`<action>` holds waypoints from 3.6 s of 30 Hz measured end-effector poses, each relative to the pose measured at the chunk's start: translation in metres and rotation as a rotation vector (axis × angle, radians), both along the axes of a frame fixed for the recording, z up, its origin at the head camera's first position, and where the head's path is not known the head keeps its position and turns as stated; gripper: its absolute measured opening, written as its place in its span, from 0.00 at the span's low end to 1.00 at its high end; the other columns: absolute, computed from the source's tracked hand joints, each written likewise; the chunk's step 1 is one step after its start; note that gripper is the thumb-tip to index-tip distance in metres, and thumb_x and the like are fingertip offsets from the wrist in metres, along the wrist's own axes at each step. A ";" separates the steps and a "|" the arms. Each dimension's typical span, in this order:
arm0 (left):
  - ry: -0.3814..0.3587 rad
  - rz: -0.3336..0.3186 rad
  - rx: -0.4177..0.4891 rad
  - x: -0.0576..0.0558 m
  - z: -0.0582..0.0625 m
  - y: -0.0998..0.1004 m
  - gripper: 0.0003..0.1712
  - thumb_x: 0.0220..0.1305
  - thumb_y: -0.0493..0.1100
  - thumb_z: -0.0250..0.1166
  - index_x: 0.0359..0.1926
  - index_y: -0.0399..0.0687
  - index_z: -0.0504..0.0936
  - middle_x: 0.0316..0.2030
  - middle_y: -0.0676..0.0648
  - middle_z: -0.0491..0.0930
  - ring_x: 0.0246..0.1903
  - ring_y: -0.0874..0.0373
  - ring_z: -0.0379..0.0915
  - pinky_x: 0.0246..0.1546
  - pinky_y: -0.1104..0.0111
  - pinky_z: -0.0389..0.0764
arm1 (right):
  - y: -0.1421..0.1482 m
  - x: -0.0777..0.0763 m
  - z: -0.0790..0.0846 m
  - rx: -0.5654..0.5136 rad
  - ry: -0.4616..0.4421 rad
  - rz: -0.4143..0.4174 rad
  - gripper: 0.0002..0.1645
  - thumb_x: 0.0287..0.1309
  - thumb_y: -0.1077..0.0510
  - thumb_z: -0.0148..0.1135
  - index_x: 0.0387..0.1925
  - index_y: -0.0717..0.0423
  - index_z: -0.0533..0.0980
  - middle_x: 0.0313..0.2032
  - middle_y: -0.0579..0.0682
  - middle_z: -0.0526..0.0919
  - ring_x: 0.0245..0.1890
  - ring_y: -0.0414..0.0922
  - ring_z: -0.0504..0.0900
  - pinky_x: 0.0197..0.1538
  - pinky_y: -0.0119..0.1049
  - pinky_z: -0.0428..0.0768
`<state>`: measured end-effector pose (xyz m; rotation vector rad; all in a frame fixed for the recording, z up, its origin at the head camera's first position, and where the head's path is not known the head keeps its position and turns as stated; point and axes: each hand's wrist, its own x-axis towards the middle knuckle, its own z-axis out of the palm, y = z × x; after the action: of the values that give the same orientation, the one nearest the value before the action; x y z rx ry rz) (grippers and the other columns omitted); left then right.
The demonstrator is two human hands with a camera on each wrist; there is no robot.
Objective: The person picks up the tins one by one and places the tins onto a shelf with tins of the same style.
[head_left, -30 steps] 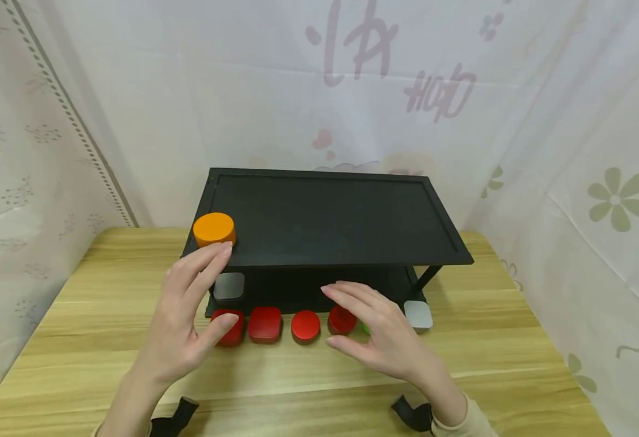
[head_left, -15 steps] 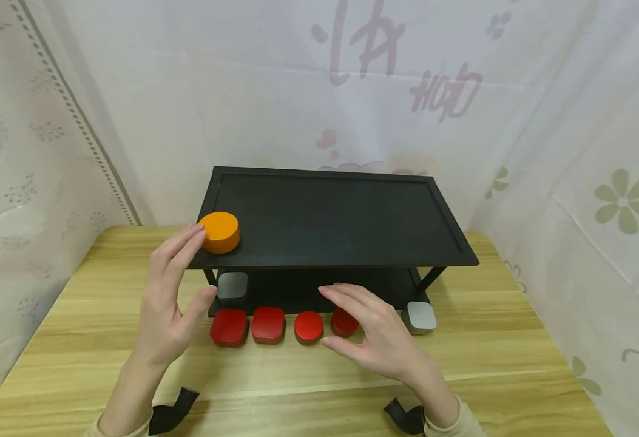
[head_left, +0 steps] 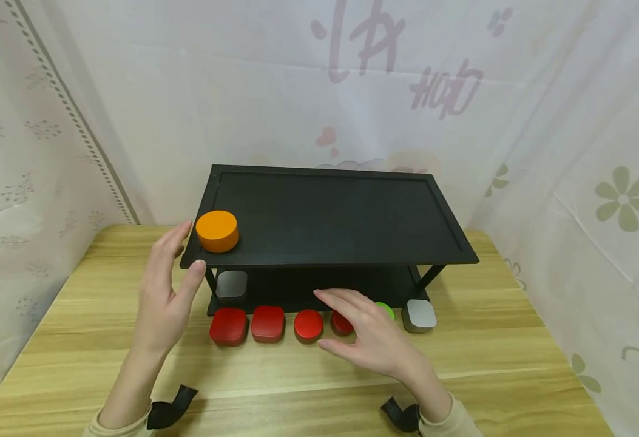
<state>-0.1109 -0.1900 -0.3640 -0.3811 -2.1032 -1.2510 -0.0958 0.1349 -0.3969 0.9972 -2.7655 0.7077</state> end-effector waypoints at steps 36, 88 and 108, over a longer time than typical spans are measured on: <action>-0.514 -0.256 0.386 0.000 -0.003 -0.009 0.29 0.73 0.52 0.46 0.72 0.63 0.53 0.74 0.57 0.48 0.73 0.62 0.41 0.63 0.89 0.54 | -0.014 -0.024 -0.030 0.142 -0.050 -0.017 0.41 0.50 0.32 0.62 0.65 0.36 0.65 0.60 0.39 0.73 0.61 0.43 0.71 0.64 0.45 0.74; -0.484 -0.365 0.454 -0.001 -0.004 -0.012 0.28 0.75 0.48 0.42 0.73 0.55 0.53 0.75 0.53 0.46 0.73 0.62 0.41 0.62 0.86 0.62 | -0.027 -0.029 -0.044 0.177 -0.065 -0.012 0.33 0.43 0.41 0.72 0.54 0.41 0.75 0.47 0.39 0.81 0.50 0.42 0.78 0.59 0.41 0.76; -0.453 -0.388 0.455 -0.002 -0.007 -0.013 0.27 0.75 0.46 0.42 0.72 0.53 0.54 0.74 0.53 0.48 0.73 0.63 0.42 0.61 0.86 0.61 | -0.021 -0.023 -0.029 0.022 -0.096 -0.019 0.33 0.46 0.46 0.71 0.56 0.39 0.72 0.45 0.35 0.76 0.41 0.34 0.76 0.40 0.27 0.80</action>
<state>-0.1133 -0.2034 -0.3708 -0.3288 -2.0655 -2.1586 -0.1188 0.1137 -0.4261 0.9648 -2.8666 0.7436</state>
